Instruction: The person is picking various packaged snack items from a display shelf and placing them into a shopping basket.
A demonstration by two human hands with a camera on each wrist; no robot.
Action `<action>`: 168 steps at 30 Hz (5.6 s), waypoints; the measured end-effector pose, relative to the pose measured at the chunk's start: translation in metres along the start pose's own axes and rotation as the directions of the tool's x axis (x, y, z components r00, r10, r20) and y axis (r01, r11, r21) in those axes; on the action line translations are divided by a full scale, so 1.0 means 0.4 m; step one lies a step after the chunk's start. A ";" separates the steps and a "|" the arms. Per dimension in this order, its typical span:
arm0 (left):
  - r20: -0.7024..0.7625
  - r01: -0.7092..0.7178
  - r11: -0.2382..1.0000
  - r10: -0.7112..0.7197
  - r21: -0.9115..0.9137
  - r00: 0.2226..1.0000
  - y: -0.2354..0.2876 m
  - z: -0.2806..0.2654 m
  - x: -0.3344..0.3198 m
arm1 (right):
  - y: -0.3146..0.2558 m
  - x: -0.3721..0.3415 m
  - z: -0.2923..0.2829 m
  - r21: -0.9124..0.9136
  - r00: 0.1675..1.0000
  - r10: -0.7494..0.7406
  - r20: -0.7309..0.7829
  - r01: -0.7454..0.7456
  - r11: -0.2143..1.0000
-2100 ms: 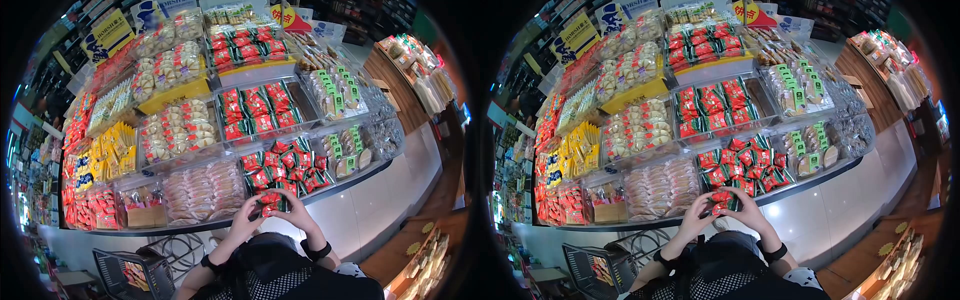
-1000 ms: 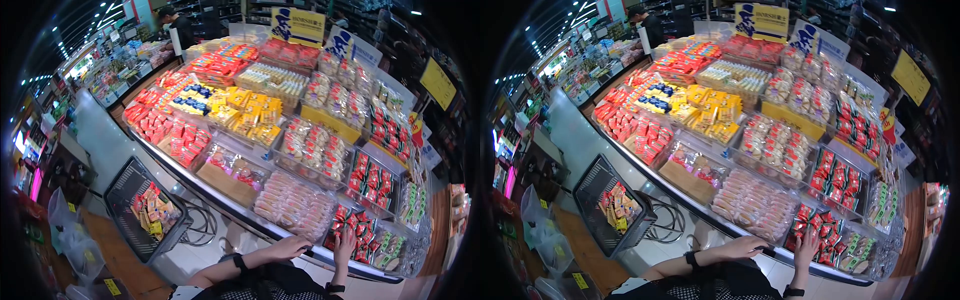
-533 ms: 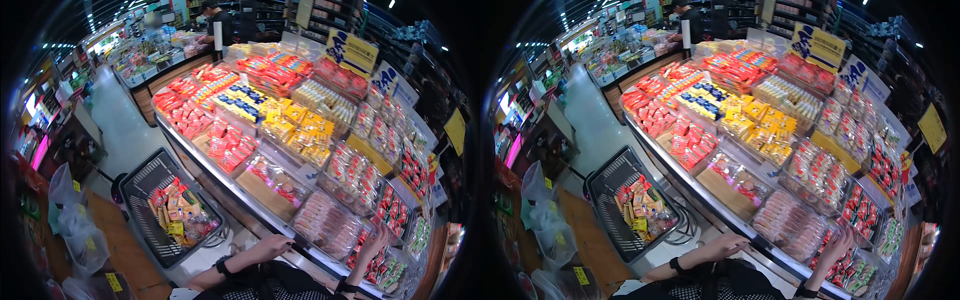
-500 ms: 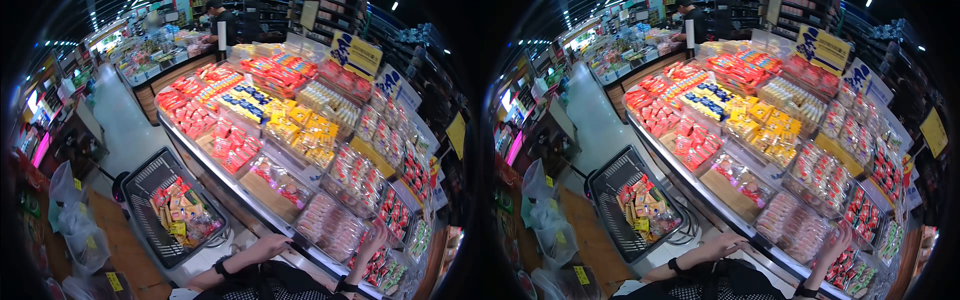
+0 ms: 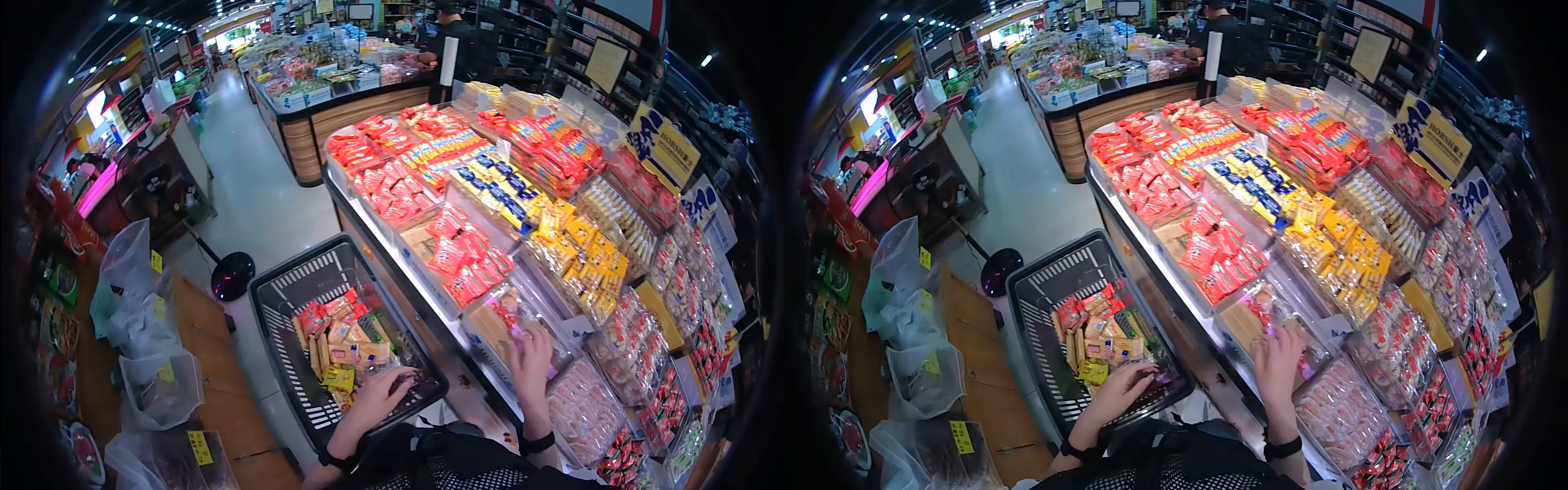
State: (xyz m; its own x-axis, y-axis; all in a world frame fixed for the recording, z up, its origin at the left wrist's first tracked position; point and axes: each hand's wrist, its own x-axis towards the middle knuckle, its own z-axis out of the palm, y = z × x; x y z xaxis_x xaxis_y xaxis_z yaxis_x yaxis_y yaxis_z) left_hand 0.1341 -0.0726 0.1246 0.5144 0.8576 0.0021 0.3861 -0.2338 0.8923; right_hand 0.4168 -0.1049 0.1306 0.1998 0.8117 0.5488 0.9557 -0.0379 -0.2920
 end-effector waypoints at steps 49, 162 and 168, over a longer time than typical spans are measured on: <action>-0.442 0.861 0.504 -0.759 0.067 0.478 -0.355 0.138 -0.341 | -0.598 -0.195 0.752 0.473 0.000 -0.585 0.811 0.586 0.657; 0.489 0.556 -0.070 -0.575 -0.828 0.656 -0.008 0.604 0.534 | 0.444 0.096 0.029 0.555 0.521 0.382 0.763 -0.831 0.025; -0.050 0.364 0.420 -0.708 -0.831 0.704 0.081 0.575 0.469 | 0.431 0.044 0.047 0.508 0.515 0.411 0.752 -0.850 0.136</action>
State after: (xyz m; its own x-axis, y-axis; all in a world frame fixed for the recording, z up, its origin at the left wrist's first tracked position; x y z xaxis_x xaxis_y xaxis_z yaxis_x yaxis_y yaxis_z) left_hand 0.4191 -0.0249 0.0502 0.0506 0.7921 -0.6083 -0.2866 0.5950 0.7509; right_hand 0.5808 -0.0863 0.0751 0.3328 0.8410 -0.4265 -0.1499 -0.3993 -0.9045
